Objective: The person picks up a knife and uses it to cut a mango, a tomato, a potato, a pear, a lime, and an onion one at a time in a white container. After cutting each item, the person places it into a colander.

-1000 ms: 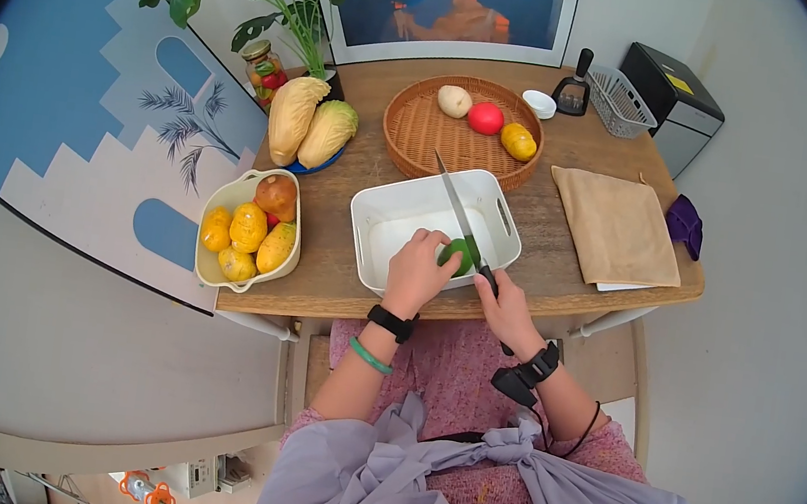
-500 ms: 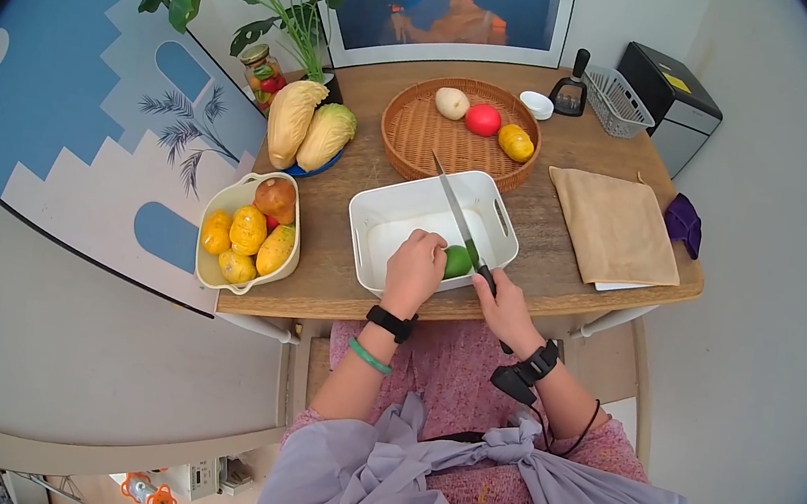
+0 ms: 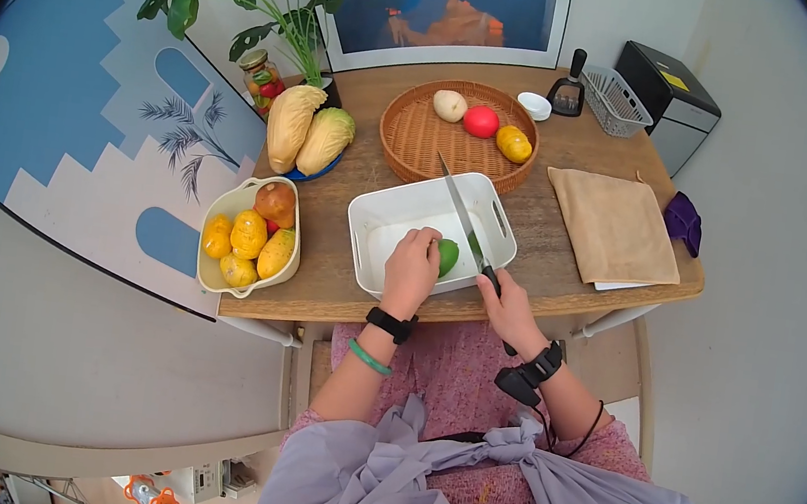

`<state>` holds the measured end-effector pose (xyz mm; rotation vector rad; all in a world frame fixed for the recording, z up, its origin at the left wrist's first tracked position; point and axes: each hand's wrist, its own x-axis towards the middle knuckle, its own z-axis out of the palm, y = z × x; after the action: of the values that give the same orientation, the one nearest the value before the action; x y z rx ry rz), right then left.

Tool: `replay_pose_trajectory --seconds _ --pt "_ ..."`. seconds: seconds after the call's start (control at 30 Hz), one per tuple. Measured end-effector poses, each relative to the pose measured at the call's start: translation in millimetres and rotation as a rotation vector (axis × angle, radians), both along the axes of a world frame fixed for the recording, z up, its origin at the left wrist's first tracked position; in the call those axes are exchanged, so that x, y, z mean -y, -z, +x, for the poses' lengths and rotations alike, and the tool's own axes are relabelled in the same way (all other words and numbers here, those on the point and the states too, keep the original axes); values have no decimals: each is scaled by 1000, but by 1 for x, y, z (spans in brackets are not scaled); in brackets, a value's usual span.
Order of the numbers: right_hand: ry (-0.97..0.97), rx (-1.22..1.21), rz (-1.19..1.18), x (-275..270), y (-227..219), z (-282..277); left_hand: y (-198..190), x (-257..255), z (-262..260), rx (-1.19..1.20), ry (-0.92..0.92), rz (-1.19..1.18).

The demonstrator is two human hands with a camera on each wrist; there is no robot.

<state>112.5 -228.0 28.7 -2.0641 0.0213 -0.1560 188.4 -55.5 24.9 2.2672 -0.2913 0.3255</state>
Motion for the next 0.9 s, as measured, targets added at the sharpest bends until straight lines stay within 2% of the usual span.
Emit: replay_pose_trajectory --seconds 0.07,0.17,0.3,0.37,0.9 --pt "-9 -9 -7 0 1 1 -1 -2 -2 87 72 12" --pt "2 -2 -20 -1 4 3 -9 0 -6 87 105 30" --pt "-3 -6 -18 0 5 3 -17 2 -10 56 110 79" --pt "-12 -9 -17 0 2 2 -13 0 -7 -21 88 32" --pt "-20 7 -10 -5 4 1 -13 1 -8 -14 48 69"
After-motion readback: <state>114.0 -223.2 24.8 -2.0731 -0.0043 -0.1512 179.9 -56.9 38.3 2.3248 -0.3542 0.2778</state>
